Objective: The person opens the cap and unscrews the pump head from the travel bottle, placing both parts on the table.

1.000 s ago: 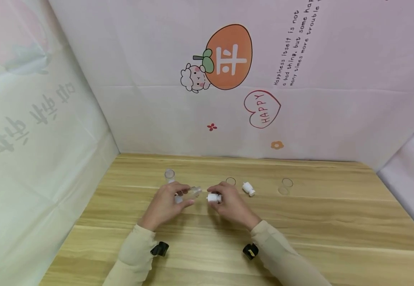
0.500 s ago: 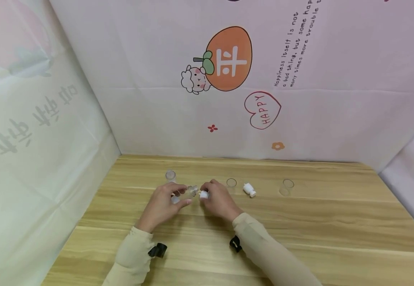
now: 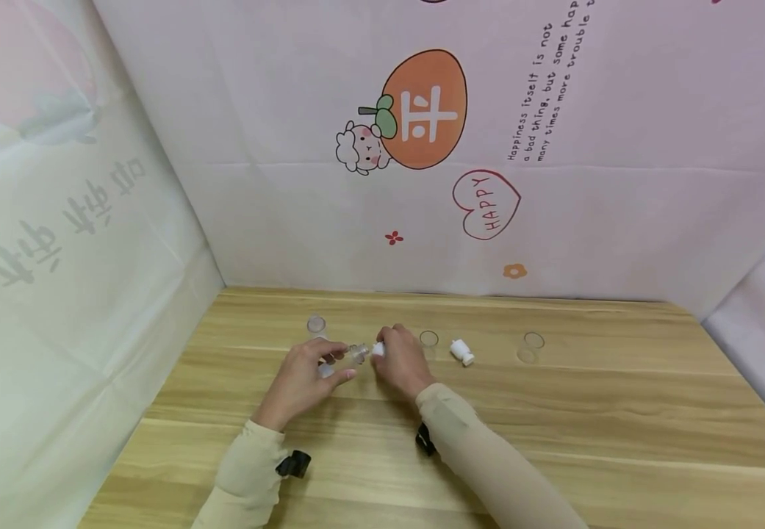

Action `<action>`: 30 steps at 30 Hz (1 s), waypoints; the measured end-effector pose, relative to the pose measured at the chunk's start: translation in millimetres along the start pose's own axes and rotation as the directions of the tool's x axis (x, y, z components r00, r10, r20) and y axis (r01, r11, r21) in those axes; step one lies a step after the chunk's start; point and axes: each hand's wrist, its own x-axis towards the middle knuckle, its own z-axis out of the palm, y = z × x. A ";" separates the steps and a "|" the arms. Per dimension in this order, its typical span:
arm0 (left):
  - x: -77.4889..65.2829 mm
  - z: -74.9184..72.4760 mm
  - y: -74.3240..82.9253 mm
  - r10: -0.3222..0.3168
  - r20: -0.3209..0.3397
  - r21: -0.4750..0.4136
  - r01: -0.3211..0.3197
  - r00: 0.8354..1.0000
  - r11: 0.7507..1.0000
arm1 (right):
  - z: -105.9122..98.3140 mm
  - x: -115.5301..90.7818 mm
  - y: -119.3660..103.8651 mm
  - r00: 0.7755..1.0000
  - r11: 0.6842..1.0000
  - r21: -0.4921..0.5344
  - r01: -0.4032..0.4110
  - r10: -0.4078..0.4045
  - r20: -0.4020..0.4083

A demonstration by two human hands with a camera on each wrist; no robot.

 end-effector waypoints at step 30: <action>0.6 0.8 0.8 -0.004 0.014 -0.012 0.004 1.000 1.000 | 0.6 6.3 0.6 0.998 0.997 -0.046 -0.065 0.064 -0.029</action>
